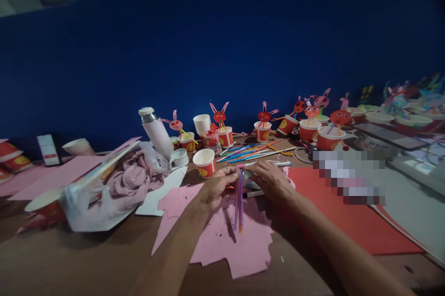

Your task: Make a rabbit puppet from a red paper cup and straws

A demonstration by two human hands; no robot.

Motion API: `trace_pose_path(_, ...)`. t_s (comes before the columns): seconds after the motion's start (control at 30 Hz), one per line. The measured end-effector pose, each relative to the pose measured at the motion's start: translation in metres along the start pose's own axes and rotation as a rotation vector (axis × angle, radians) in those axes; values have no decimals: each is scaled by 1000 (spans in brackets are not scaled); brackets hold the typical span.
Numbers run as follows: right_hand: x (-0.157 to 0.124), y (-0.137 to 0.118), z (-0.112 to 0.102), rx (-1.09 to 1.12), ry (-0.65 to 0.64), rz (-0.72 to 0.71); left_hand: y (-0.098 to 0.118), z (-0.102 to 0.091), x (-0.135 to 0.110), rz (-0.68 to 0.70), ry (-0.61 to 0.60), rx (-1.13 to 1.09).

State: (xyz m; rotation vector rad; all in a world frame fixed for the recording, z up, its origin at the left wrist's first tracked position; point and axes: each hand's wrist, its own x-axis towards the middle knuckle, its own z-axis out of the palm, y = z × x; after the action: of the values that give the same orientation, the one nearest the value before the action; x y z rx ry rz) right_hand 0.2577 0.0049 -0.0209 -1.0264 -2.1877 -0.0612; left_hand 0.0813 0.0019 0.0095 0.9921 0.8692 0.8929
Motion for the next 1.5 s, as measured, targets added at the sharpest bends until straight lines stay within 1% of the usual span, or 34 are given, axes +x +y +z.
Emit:
trace_pose_path(0.2, 0, -7, 3, 28, -41, 62, -11, -10, -2, 27, 3, -23)
trace_pose_path(0.33, 1, -13, 5, 26, -46, 100, -14, -11, -4, 26, -20, -61)
trace_pose_path(0.4, 1, -13, 5, 34, -24, 103, -14, -9, -5, 15, -9, -109)
trace_pose_path(0.5, 1, -7, 0, 43, 65, 117, -11, -9, -7, 13, 20, -180)
trace_pose_path(0.53, 1, -3, -2, 41, 102, 145, -9, -10, -8, 19, 31, -199)
trace_pose_path(0.6, 1, 7, -10, 17, 168, 245, -5, -12, -9, 33, 66, -223)
trace_pose_path(0.67, 0, 18, -20, -37, 183, 371, -3, -15, -9, 56, 118, -223)
trace_pose_path(0.73, -1, 26, -28, -95, 130, 456, -1, -18, -9, 85, 156, -223)
trace_pose_path(0.87, 1, 28, -39, -151, 6, 504, 0, -18, -9, 118, 196, -264)
trace_pose_path(1.0, 2, 22, -45, -259, -61, 620, 1, -15, -9, 109, 267, -315)
trace_pose_path(1.13, 1, 24, -47, -426, -176, 702, 3, -13, -10, 59, 321, -382)
trace_pose_path(1.2, 0, 25, -45, -451, -209, 708, 6, -13, -10, 41, 339, -410)
trace_pose_path(1.27, -1, 25, -41, -429, -221, 679, 9, -14, -11, 44, 356, -433)
trace_pose_path(1.43, -1, 18, -29, -223, -330, 472, 19, -20, -9, 107, 364, -443)
trace_pose_path(1.5, -1, 14, -24, -172, -344, 419, 23, -22, -7, 129, 353, -438)
